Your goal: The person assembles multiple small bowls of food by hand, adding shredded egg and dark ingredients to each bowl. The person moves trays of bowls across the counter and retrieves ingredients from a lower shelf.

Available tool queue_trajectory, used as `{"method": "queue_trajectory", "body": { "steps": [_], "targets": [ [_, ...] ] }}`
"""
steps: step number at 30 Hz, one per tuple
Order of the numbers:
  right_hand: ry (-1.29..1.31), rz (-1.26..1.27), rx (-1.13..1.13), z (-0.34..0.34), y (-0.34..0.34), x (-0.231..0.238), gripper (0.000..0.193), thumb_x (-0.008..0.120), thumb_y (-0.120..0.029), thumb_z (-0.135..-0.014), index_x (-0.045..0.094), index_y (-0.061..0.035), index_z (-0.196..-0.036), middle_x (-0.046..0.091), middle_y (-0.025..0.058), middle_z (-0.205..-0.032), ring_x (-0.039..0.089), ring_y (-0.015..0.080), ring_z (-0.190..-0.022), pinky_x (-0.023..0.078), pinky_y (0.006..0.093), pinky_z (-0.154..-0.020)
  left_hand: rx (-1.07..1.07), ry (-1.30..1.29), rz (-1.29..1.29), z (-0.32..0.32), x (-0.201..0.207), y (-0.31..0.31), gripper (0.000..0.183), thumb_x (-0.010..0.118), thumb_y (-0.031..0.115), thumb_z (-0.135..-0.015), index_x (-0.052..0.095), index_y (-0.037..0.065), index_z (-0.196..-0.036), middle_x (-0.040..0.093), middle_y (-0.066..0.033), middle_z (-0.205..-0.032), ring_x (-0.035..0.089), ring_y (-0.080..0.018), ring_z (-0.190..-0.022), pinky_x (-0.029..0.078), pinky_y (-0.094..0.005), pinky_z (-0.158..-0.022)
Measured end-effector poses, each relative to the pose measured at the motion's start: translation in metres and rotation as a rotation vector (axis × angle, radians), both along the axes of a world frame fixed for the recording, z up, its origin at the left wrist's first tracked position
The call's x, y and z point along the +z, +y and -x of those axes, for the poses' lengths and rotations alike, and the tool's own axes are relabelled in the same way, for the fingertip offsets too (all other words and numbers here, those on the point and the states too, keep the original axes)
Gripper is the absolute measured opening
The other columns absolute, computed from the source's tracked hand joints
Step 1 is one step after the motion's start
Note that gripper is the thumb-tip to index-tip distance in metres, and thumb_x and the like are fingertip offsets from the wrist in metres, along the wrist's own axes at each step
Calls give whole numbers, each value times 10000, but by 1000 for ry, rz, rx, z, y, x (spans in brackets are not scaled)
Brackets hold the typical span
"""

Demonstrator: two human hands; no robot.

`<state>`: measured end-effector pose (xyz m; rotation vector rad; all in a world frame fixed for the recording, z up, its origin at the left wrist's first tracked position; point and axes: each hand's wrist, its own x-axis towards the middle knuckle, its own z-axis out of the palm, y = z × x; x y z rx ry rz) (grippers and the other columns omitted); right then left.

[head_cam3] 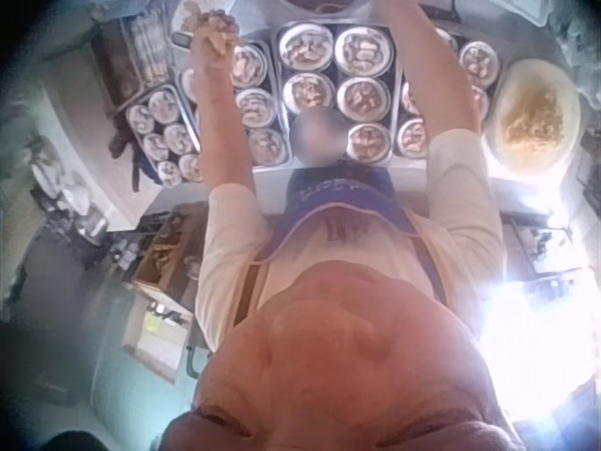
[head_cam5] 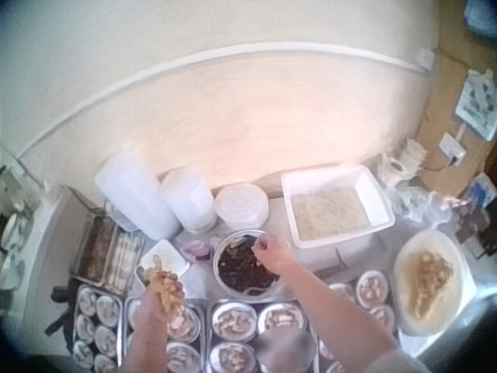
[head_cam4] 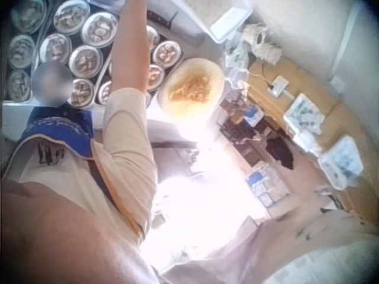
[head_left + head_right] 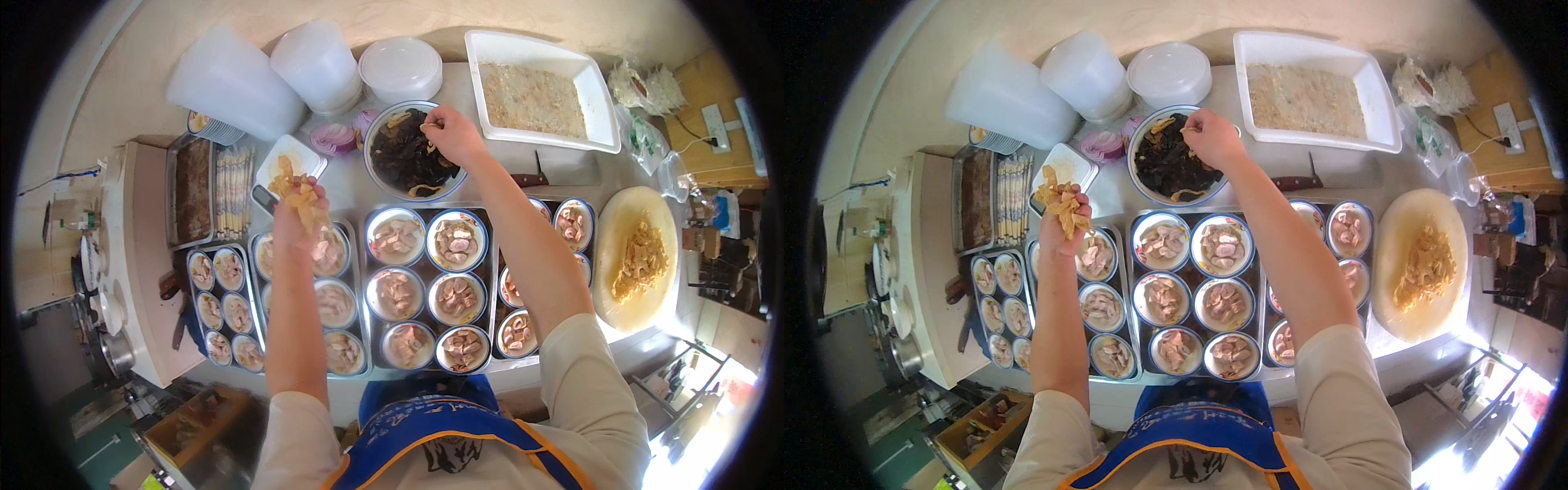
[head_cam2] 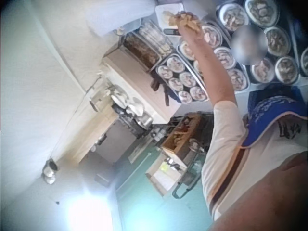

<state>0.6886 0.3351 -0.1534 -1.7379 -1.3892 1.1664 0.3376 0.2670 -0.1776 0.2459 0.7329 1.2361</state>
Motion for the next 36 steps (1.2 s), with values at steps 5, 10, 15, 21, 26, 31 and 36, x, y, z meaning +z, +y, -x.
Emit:
{"method": "queue_trajectory", "body": {
  "steps": [5, 10, 15, 21, 26, 31, 36],
  "targets": [
    [345, -5, -197, -6, 22, -30, 161, 648, -109, -943, 682, -24, -1075, 694, 78, -933, 647, 151, -837, 522, 305, -743, -53, -82, -19, 1, -8, 4, 219, 623, 75, -966, 578, 92, -1180, 628, -110, -1112, 630, -240, -911, 534, -319, -698],
    [364, 120, -71, -12, 24, -15, 123, 686, -92, -937, 696, -32, -1043, 654, 14, -895, 595, 116, -829, 487, 275, -731, -29, 1, 84, -2, 9, 1, 157, 557, 25, -928, 546, 103, -1064, 615, -102, -1016, 607, -232, -826, 514, -317, -638],
    [129, 183, -8, -5, 23, 13, 199, 743, -193, -894, 734, -53, -1036, 695, 38, -882, 627, 156, -799, 509, 341, -730, -71, -76, 122, 11, 15, -2, 185, 561, -11, -897, 545, 97, -1046, 607, -101, -1019, 603, -239, -817, 512, -321, -639],
    [-389, 105, 155, 10, 30, 34, 322, 792, -311, -846, 746, -25, -985, 741, 150, -931, 699, 263, -873, 548, 399, -772, -123, -52, 99, 25, 16, -11, 193, 588, -10, -875, 547, 95, -1031, 608, -104, -1032, 597, -232, -808, 499, -331, -645],
    [-525, 120, 113, 22, 38, 30, 297, 799, -288, -833, 752, -52, -1007, 749, 167, -977, 712, 307, -927, 556, 416, -824, -131, -94, 58, 33, 18, -20, 216, 620, -6, -861, 552, 92, -1040, 613, -104, -1037, 576, -205, -772, 477, -322, -623],
    [-732, -125, 183, 55, 38, 17, 305, 770, -267, -874, 726, -84, -1114, 744, 168, -1081, 697, 355, -1045, 548, 451, -905, -105, -96, 61, 40, 22, -26, 230, 640, 0, -857, 564, 87, -1056, 616, -107, -1033, 559, -187, -732, 460, -311, -596],
    [-774, -77, 185, 72, 35, 6, 315, 749, -256, -890, 706, -81, -1148, 734, 177, -1117, 688, 358, -1079, 541, 459, -933, -90, -80, 48, 44, 21, -34, 231, 649, -1, -852, 569, 88, -1050, 617, -107, -1035, 554, -182, -715, 459, -307, -587]
  ]
}}
